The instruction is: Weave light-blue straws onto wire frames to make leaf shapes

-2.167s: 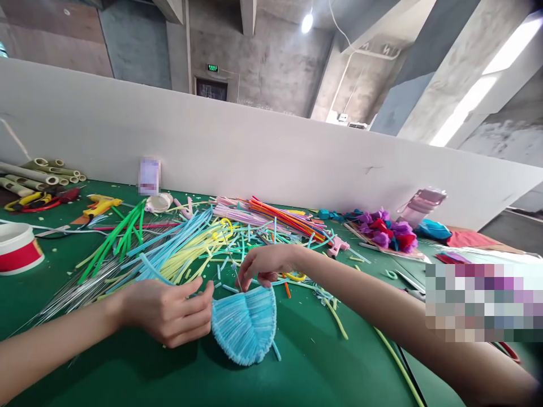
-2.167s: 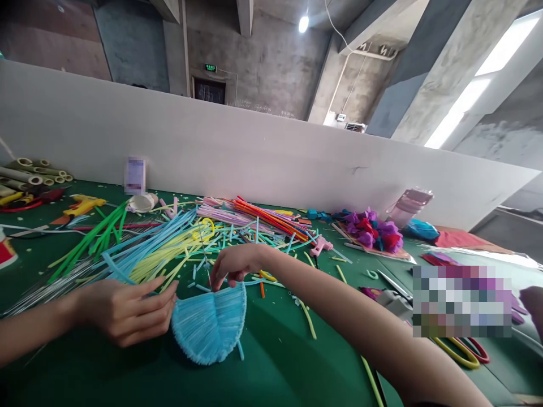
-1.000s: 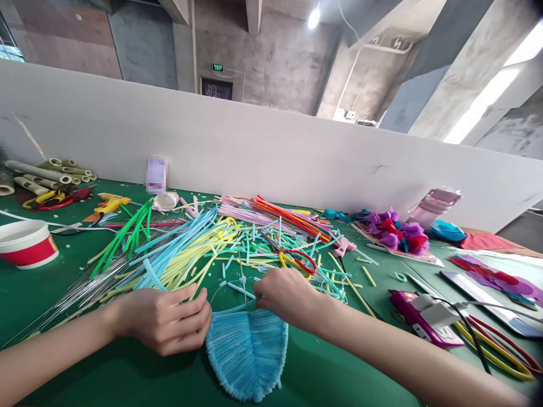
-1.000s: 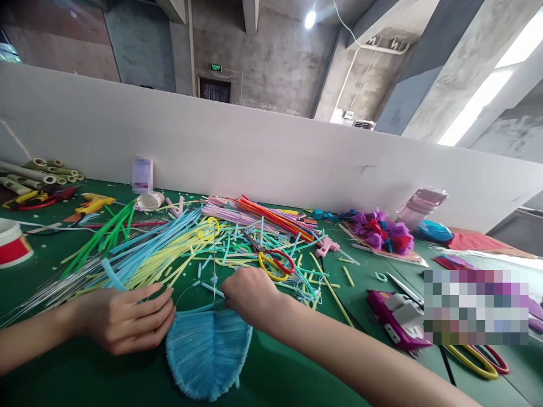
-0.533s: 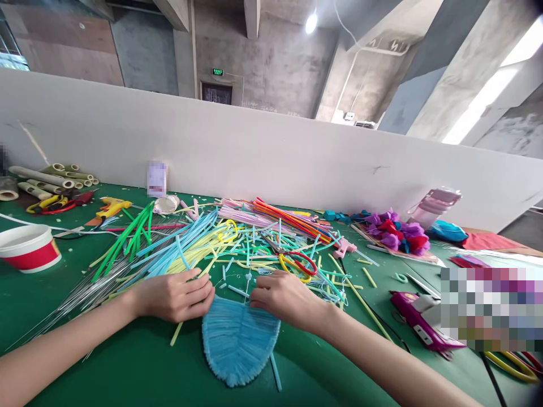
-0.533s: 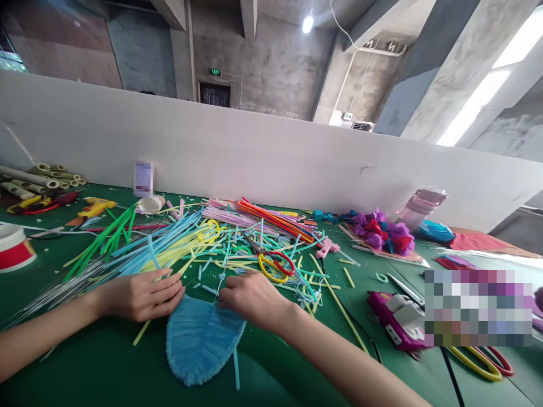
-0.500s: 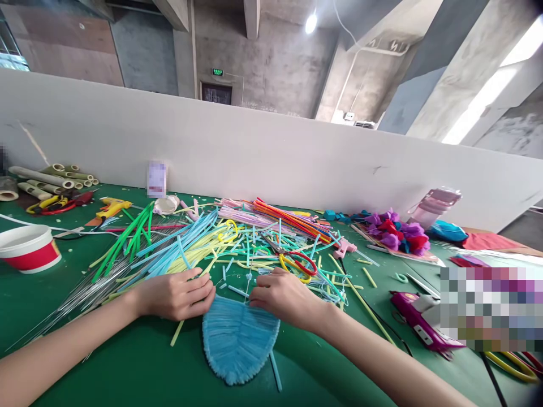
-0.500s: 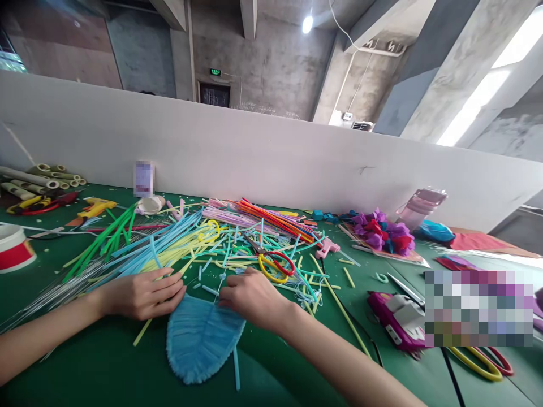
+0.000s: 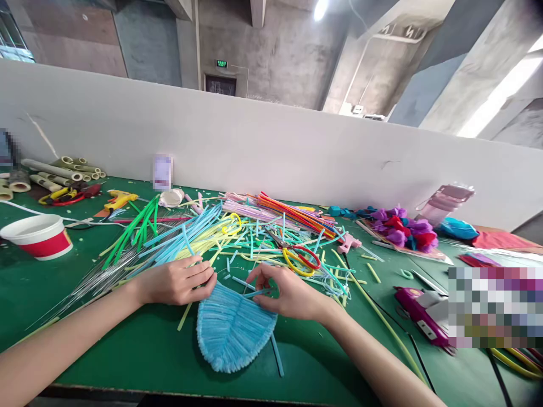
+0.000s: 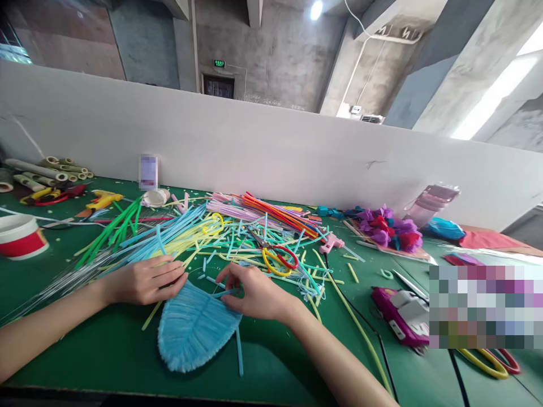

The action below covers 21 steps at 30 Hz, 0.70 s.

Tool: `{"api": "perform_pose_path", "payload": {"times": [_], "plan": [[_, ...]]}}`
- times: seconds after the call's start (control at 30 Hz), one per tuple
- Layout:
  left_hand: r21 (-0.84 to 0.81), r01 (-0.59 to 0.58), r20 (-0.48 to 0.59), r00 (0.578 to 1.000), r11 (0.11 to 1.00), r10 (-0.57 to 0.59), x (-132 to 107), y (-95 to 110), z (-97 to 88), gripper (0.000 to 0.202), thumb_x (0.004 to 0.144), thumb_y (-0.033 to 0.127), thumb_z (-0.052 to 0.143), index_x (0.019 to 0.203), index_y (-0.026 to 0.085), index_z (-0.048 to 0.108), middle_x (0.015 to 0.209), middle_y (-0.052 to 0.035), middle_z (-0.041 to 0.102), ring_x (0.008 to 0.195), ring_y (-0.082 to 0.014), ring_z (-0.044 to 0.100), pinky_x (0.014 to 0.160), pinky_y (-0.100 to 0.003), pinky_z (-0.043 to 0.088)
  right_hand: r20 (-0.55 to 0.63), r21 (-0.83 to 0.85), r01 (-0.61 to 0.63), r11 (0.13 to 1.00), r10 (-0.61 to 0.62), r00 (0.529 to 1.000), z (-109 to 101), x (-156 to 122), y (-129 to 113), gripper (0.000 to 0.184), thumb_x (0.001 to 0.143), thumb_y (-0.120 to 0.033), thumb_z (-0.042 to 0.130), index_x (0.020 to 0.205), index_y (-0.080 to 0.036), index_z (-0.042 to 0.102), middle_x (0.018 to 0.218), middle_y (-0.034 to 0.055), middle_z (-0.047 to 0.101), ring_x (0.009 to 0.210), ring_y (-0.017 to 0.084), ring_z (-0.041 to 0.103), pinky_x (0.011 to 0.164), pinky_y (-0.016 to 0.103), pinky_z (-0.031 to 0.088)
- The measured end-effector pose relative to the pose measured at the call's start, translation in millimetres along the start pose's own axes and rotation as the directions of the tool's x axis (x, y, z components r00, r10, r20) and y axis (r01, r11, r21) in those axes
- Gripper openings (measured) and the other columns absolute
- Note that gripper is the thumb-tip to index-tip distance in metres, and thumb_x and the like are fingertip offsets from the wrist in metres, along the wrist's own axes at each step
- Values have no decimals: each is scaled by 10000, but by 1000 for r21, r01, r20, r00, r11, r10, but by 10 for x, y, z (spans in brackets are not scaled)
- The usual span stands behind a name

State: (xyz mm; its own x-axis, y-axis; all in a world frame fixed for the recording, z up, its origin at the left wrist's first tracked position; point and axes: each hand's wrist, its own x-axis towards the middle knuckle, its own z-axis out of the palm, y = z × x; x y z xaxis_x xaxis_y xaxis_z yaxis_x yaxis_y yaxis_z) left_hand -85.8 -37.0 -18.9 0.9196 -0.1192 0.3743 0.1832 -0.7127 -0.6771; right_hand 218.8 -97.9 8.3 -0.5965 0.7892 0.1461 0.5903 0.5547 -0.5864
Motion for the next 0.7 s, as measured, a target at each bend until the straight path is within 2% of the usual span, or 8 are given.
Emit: {"api": "perform_pose_path", "payload": {"times": [0.07,0.13,0.27,0.33,0.43,0.57,0.63,0.7], "plan": [[-28,10,-10,1000,1000,-10,-1,6,7,194,891,139,617,1065,211,665,975,-43,733,977,-173,686,961,-333,540,17,57,-35,998,34,999,-28,-18,13,347,807,-168,676,1144,-217,603,946,11,661,822,145,628,719,247,475],[-36,8,-12,1000,999,-8,13,18,7,200,890,131,615,1064,216,666,973,-39,730,964,-170,685,955,-328,540,0,19,-11,1000,11,1000,-24,-20,50,327,806,-154,679,1121,-221,625,954,15,669,865,159,624,762,265,479],[18,-50,-3,999,999,50,64,42,-8,165,891,135,612,1029,191,681,965,-56,727,934,-185,682,893,-333,558,-85,-226,116,967,-138,987,49,6,135,99,867,-172,664,948,-212,705,851,33,705,901,201,604,798,308,453],[38,-70,4,998,997,70,84,49,-17,154,892,134,610,1013,188,688,962,-58,728,929,-189,680,877,-336,559,-90,-325,188,927,-228,969,87,12,140,102,906,-177,623,903,-205,721,833,39,712,853,191,609,808,321,438],[35,-83,12,996,996,83,93,53,-21,155,892,124,604,1009,176,690,956,-62,728,915,-194,681,857,-342,561,-76,-354,261,898,-305,949,120,-2,88,168,949,-190,564,948,-214,730,876,38,717,812,164,629,812,320,429],[13,-72,14,997,997,72,72,47,-8,166,896,112,590,1021,170,683,956,-65,731,914,-195,683,856,-342,559,-68,-200,232,952,-250,966,103,-27,23,152,935,-201,589,973,-219,735,907,33,725,831,156,653,786,287,455],[7,-55,13,998,998,55,59,46,2,178,906,110,574,1032,178,680,956,-66,734,926,-192,683,873,-342,554,-74,-34,149,988,-151,986,68,-32,40,98,900,-216,640,940,-211,730,901,26,730,836,153,666,770,263,481],[16,-56,19,998,998,56,53,50,11,190,913,111,559,1044,176,680,961,-68,737,932,-196,683,878,-351,555,-95,140,32,990,-19,995,28,-32,84,75,856,-256,696,904,-200,712,888,21,730,820,156,677,751,256,505]]}}
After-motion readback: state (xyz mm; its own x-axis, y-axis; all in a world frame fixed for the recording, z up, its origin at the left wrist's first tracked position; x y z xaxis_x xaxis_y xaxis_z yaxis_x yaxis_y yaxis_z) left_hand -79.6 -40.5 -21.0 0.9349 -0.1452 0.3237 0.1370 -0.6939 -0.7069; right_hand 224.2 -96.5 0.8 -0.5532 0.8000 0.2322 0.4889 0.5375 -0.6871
